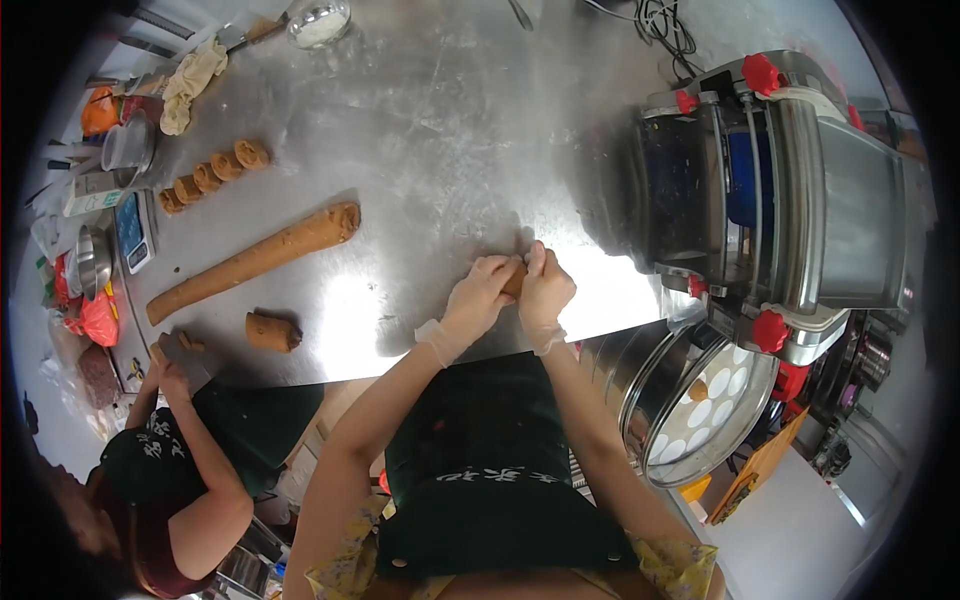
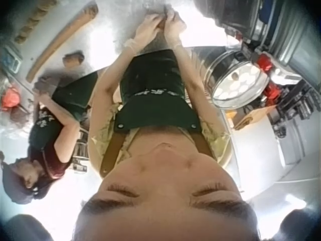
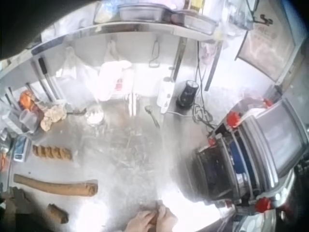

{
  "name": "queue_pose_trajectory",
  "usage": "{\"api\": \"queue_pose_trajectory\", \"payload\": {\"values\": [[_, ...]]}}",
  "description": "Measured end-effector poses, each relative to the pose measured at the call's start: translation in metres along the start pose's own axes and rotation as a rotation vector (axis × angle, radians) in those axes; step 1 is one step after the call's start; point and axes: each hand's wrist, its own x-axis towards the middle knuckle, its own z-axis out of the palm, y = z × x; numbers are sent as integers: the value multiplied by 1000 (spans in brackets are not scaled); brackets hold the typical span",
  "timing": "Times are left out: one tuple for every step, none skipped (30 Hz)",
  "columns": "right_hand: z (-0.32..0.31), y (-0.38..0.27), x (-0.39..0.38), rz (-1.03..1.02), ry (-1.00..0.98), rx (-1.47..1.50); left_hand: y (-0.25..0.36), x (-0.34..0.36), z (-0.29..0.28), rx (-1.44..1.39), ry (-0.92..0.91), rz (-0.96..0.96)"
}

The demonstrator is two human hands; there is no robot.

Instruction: Portioning, rolling, and shaping dough into round buns or rolls.

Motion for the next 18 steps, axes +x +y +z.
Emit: {"api": "queue_pose_trajectory", "payload": {"values": [[-3,-1,-4,28,-24,5,-2,-6,2,47,-58,55],[1,0,-9,33,-24,5,-4,-11,3,94,-116,109],[5,3,-11,22,50,33,-2,-11,2,91,-125,119],[7,7,-12,11,124,60,0,-11,0,39,-77,162],[8,12,-13,19,131,54,2,-10,-1,-12,-29,204],[8,11,-11,9,128,47,2,-8,-2,-10,-30,206],[7,9,-10,-1,125,39,2,-2,-3,-53,-1,77],[5,7,-11,1,128,41,3,0,-4,-96,28,-52],[3,7,-14,97,43,18,5,0,-4,-93,26,-51],[2,7,-17,192,-43,-6,8,-2,-5,-5,-58,39],[2,6,-22,196,-42,-5,10,-5,-6,83,-141,129],[1,6,-30,210,7,62,7,-13,-3,82,-148,131],[1,6,-36,224,57,128,3,-21,0,100,-140,195],[4,8,-41,143,137,55,0,-27,3,117,-131,259],[3,7,-39,146,139,53,2,-26,2,117,-134,263],[1,7,-36,107,141,54,4,-23,0,1,-65,201],[-1,7,-34,68,143,55,6,-21,-1,-115,5,139],[-4,5,-34,65,144,58,6,-20,-1,-112,8,139]]}}
